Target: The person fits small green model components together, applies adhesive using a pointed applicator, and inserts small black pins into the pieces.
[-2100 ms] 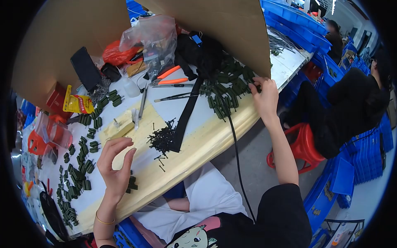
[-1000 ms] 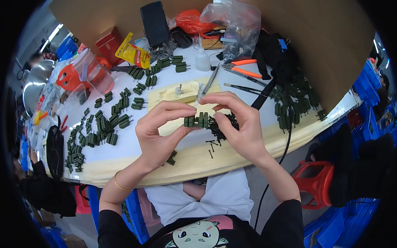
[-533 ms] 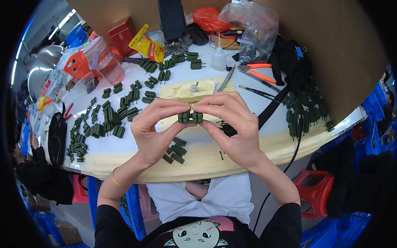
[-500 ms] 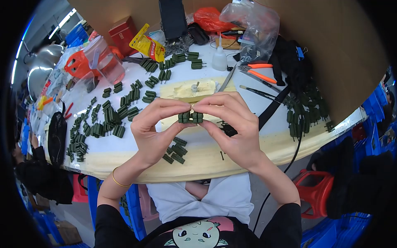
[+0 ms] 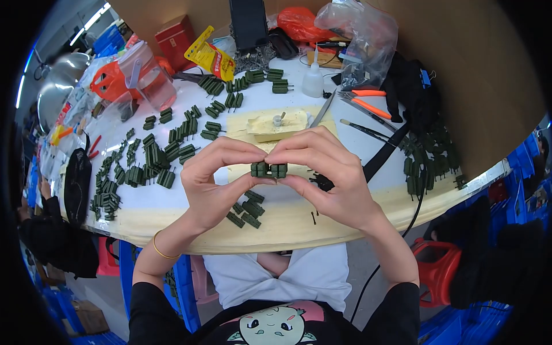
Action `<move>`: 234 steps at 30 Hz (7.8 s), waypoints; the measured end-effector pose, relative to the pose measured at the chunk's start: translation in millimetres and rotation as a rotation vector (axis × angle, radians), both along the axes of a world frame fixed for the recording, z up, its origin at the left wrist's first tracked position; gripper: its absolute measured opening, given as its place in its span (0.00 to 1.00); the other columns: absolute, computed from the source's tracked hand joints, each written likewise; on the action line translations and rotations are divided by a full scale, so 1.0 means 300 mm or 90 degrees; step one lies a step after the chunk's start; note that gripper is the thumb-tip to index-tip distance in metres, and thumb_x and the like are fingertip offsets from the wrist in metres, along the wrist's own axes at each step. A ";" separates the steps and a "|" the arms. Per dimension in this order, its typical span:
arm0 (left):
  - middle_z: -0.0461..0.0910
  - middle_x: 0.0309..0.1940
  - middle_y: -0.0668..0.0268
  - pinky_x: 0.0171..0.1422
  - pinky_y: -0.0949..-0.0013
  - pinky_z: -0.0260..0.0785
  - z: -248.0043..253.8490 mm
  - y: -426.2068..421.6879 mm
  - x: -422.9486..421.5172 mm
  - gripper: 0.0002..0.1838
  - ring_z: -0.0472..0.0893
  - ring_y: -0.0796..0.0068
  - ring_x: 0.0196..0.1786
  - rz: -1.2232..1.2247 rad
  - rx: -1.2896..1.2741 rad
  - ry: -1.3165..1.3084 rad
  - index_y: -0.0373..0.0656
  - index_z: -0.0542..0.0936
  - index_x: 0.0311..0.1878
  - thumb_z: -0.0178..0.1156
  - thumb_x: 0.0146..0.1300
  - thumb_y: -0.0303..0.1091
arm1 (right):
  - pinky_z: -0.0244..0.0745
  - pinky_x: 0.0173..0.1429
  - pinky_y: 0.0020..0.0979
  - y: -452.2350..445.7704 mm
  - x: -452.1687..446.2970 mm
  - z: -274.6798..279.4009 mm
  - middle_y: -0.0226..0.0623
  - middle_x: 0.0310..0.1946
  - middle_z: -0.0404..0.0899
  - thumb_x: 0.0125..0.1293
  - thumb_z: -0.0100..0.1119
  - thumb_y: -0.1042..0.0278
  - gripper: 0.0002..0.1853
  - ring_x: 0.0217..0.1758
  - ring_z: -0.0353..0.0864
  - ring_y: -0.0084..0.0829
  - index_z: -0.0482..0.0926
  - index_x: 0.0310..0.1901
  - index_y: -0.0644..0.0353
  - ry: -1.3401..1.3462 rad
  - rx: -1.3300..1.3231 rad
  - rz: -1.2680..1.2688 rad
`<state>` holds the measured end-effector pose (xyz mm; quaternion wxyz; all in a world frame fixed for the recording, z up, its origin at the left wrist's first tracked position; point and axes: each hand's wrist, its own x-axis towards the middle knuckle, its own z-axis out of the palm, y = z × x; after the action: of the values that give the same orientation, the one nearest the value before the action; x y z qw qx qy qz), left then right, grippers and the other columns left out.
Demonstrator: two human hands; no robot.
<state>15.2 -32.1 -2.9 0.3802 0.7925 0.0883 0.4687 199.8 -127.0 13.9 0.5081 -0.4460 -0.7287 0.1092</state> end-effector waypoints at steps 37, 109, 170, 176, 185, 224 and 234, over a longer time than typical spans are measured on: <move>0.87 0.44 0.61 0.47 0.74 0.78 -0.047 -0.054 0.030 0.20 0.85 0.72 0.41 -0.082 -0.087 0.051 0.37 0.84 0.48 0.68 0.48 0.16 | 0.65 0.37 0.26 -0.001 0.048 -0.041 0.30 0.30 0.74 0.45 0.67 0.84 0.12 0.32 0.68 0.27 0.81 0.33 0.62 0.012 -0.110 0.102; 0.80 0.47 0.59 0.54 0.69 0.77 -0.004 0.016 0.015 0.19 0.80 0.69 0.47 -0.042 -0.090 -0.013 0.37 0.83 0.45 0.71 0.46 0.16 | 0.71 0.50 0.29 0.063 -0.005 -0.032 0.30 0.41 0.83 0.45 0.67 0.83 0.17 0.45 0.73 0.31 0.85 0.40 0.59 0.021 0.049 -0.018; 0.84 0.40 0.64 0.45 0.74 0.74 -0.009 0.019 0.023 0.16 0.82 0.72 0.39 0.021 -0.002 -0.054 0.38 0.85 0.41 0.71 0.46 0.18 | 0.70 0.52 0.30 0.074 -0.011 -0.050 0.29 0.39 0.82 0.44 0.70 0.82 0.17 0.45 0.72 0.31 0.85 0.39 0.57 -0.011 0.119 -0.066; 0.84 0.39 0.63 0.44 0.74 0.74 -0.006 0.014 0.016 0.15 0.81 0.72 0.38 0.027 0.056 -0.049 0.38 0.84 0.39 0.70 0.45 0.17 | 0.70 0.51 0.30 0.070 -0.021 -0.058 0.29 0.37 0.82 0.45 0.70 0.82 0.16 0.44 0.72 0.31 0.85 0.39 0.58 -0.009 0.130 -0.062; 0.84 0.39 0.62 0.42 0.72 0.74 -0.008 0.008 0.013 0.18 0.82 0.70 0.38 0.052 0.092 -0.051 0.38 0.84 0.42 0.69 0.44 0.16 | 0.70 0.49 0.29 0.071 -0.037 -0.065 0.29 0.36 0.81 0.45 0.69 0.82 0.16 0.43 0.72 0.31 0.84 0.39 0.58 -0.042 0.159 -0.094; 0.85 0.41 0.65 0.41 0.77 0.73 -0.026 0.064 -0.044 0.19 0.80 0.76 0.35 0.053 0.046 -0.012 0.39 0.86 0.44 0.71 0.46 0.16 | 0.76 0.45 0.33 -0.021 0.296 -0.073 0.43 0.40 0.78 0.63 0.59 0.76 0.07 0.37 0.78 0.37 0.77 0.41 0.69 -0.578 -0.202 -0.622; 0.83 0.40 0.66 0.35 0.78 0.70 -0.047 0.045 -0.031 0.19 0.78 0.77 0.33 0.067 0.092 0.006 0.38 0.86 0.44 0.69 0.45 0.16 | 0.80 0.53 0.31 -0.081 -0.035 0.066 0.49 0.43 0.83 0.58 0.62 0.77 0.11 0.46 0.84 0.39 0.82 0.44 0.67 0.261 -0.102 -0.037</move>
<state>5.7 -18.6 -16.9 0.2962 0.8142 0.0975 0.4897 189.2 -151.2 33.7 0.6115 -0.4743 -0.5860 0.2401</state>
